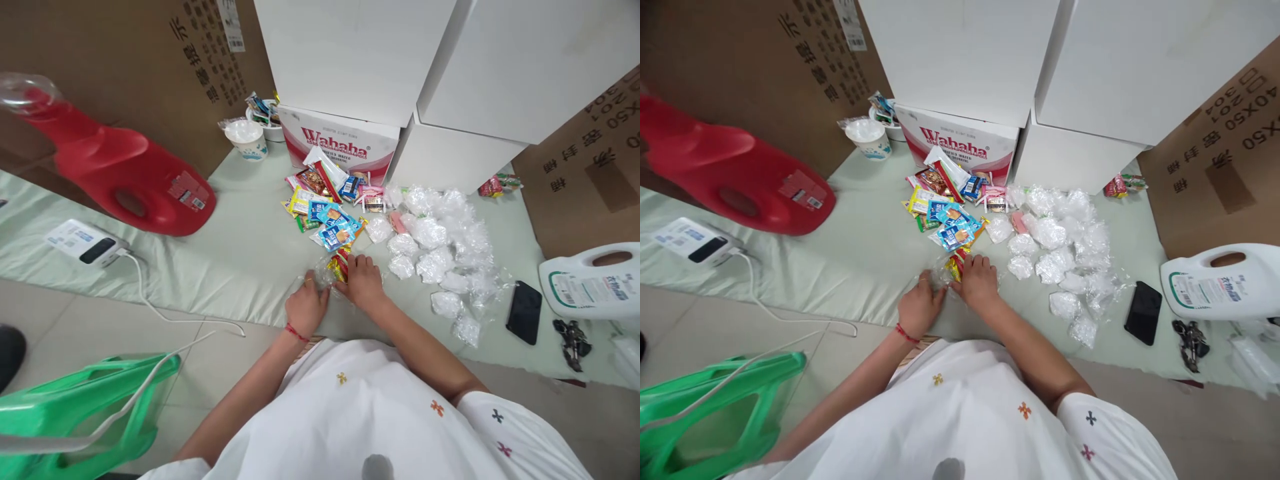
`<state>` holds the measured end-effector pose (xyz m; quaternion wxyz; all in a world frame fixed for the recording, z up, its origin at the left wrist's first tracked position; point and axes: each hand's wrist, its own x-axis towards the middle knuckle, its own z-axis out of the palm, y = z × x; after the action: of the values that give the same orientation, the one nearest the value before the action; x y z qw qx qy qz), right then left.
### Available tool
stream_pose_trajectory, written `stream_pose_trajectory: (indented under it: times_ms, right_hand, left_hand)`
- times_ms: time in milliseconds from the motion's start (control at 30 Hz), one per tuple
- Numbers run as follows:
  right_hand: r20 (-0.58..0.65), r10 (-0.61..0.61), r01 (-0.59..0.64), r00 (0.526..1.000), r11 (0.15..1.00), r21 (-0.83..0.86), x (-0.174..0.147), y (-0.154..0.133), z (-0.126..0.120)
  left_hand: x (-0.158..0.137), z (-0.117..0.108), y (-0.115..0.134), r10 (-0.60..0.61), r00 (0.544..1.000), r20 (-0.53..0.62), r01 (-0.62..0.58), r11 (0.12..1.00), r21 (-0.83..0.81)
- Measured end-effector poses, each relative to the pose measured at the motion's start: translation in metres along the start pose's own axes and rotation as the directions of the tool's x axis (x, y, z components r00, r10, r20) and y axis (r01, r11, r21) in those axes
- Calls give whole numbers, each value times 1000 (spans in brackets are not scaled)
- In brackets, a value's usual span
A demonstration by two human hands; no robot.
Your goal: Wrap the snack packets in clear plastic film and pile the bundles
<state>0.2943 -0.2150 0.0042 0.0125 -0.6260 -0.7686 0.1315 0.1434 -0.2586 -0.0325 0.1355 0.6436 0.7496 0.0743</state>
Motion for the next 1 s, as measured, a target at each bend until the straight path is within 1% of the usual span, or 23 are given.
stream_pose_trajectory:
  times_ms: [67,167,200,267,367,433,467,500,533,567,600,633,667,700,733,767,800,833,867,900,933,967,1000]
  right_hand:
    - [36,-15,16,999,1000,-11,0,4,0]
    - [61,-47,48,997,999,-18,-7,20,-7]
    - [69,-47,48,996,999,-11,-9,26,-9]
    - [70,-10,9,997,1000,16,-12,42,-15]
    - [5,116,-116,993,992,53,-11,69,-23]
    - [-90,148,-140,985,986,87,-12,82,-30]
    - [-150,121,-103,981,987,120,-14,85,-33]
    - [-205,62,-28,977,986,165,-19,85,-36]
    - [-241,-32,87,970,972,220,-25,81,-39]
    - [-247,-151,221,957,932,286,-32,74,-41]
    - [-224,-281,347,933,864,364,-40,66,-42]
    - [-190,-398,440,897,776,452,-48,56,-42]
    - [-159,-478,481,864,691,539,-55,48,-41]
    - [-143,-510,481,848,628,612,-62,42,-40]
    - [-146,-496,456,856,591,666,-68,41,-39]
    - [-170,-428,412,888,574,708,-75,44,-39]
    - [-197,-317,352,928,565,746,-83,53,-40]
    - [-217,-175,278,960,552,786,-93,68,-44]
    - [-220,-8,192,975,526,828,-107,88,-48]
    - [-176,149,84,973,480,873,-124,112,-54]
    - [-133,281,-2,950,432,902,-144,140,-60]
    - [-53,345,-99,937,408,908,-169,170,-66]
    - [36,386,-209,922,417,884,-196,200,-70]
  left_hand:
    - [3,2,-3,43,999,-19,-43,999,-14]
    - [6,3,-7,91,996,-24,-92,993,-68]
    - [6,1,-8,108,994,-21,-110,989,-98]
    - [3,-5,-13,147,989,-22,-149,974,-172]
    - [-6,-23,-24,168,981,-100,-191,928,-318]
    - [-14,-38,-29,153,979,-137,-200,859,-470]
    - [-18,-46,-28,153,980,-130,-200,805,-559]
    - [-23,-54,-26,163,980,-111,-196,741,-642]
    - [-27,-62,-21,183,979,-89,-191,677,-711]
    - [-32,-70,-15,213,974,-71,-191,618,-763]
    - [-36,-77,-6,251,966,-63,-199,565,-801]
    - [-40,-83,3,292,954,-61,-212,520,-828]
    - [-43,-89,13,338,939,-61,-228,481,-846]
    - [-45,-94,22,383,921,-64,-245,446,-861]
    - [-45,-97,30,423,903,-72,-262,411,-873]
    - [-45,-99,36,450,889,-89,-282,383,-880]
    - [-43,-100,40,459,881,-113,-304,366,-880]
    - [-41,-99,42,450,881,-142,-328,367,-870]
    - [-37,-96,43,433,884,-173,-356,386,-851]
    - [-34,-92,42,420,885,-199,-387,426,-818]
    - [-30,-85,40,420,881,-219,-420,480,-770]
    - [-27,-77,37,434,871,-229,-456,541,-707]
    - [-25,-67,33,464,856,-228,-493,600,-630]
